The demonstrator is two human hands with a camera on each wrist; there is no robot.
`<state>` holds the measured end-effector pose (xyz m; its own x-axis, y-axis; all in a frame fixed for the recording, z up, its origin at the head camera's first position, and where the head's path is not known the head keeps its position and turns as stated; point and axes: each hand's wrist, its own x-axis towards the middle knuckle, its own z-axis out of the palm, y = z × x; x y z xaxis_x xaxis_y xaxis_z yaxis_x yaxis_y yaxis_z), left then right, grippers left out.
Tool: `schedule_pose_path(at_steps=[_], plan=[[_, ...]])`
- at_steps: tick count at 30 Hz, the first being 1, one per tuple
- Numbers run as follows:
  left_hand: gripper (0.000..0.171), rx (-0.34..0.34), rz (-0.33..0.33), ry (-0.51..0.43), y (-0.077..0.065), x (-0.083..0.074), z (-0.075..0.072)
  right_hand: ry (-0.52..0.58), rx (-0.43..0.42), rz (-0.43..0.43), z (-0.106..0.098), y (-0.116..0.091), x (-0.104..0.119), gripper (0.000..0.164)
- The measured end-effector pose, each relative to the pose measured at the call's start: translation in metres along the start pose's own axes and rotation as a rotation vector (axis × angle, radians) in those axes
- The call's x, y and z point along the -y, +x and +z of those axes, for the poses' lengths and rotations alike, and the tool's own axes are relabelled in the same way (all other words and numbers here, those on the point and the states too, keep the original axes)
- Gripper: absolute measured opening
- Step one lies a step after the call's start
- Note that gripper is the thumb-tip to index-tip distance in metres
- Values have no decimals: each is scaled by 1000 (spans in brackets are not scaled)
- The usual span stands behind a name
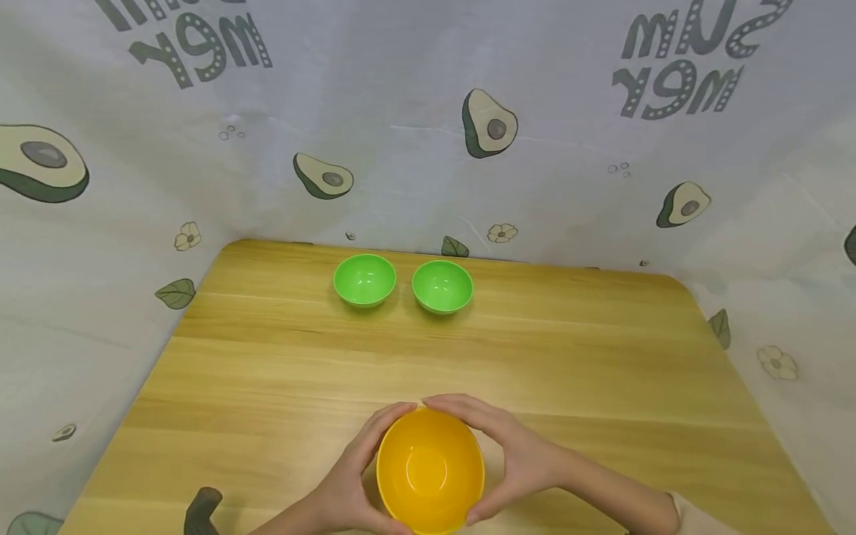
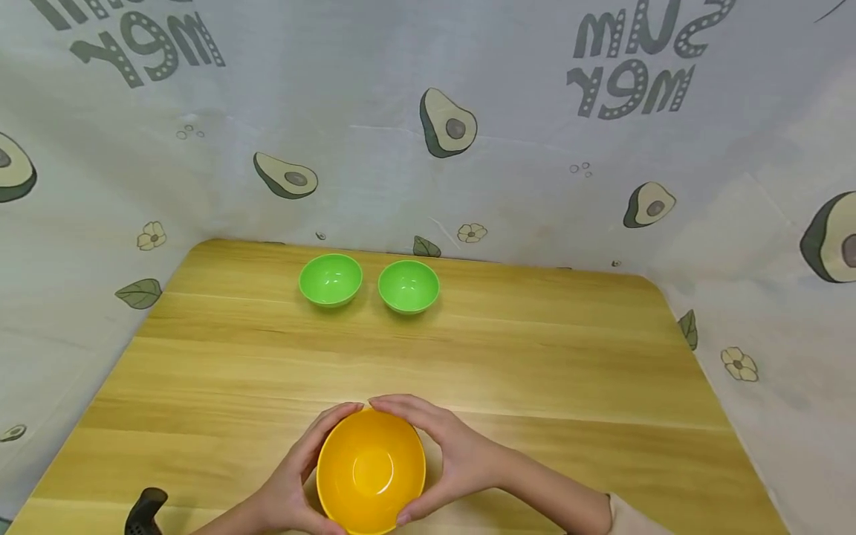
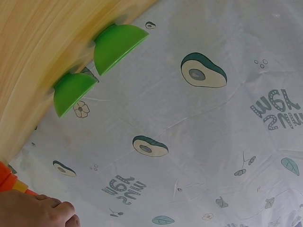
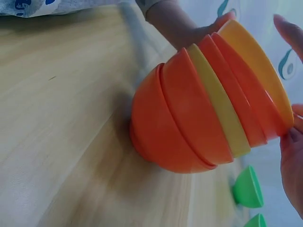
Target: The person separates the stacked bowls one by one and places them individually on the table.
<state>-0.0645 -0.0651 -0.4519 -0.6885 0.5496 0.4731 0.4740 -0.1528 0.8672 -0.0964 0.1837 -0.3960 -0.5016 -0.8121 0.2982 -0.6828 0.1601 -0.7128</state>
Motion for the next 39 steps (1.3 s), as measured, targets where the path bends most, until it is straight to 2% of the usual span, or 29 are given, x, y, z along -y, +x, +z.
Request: schedule_pose_path(at_steps=[12,18,22,28,35,39], plan=[[109,-12,24,46,-2,4,2,-97,72,40,6,1,7,110],[109,-26,33,32,-2,5,4,-86,63,3,7,1,3,115],[110,-35,39,52,-1,5,4,-68,61,10,9,0,1,117],[111,-34,34,66,0,6,5,-41,40,-4,11,0,-1,114],[111,-22,45,27,1,9,5,-35,11,-41,12,0,-5,113],[116,-27,30,53,-1,8,6,-28,-2,-58,14,-2,-7,113]])
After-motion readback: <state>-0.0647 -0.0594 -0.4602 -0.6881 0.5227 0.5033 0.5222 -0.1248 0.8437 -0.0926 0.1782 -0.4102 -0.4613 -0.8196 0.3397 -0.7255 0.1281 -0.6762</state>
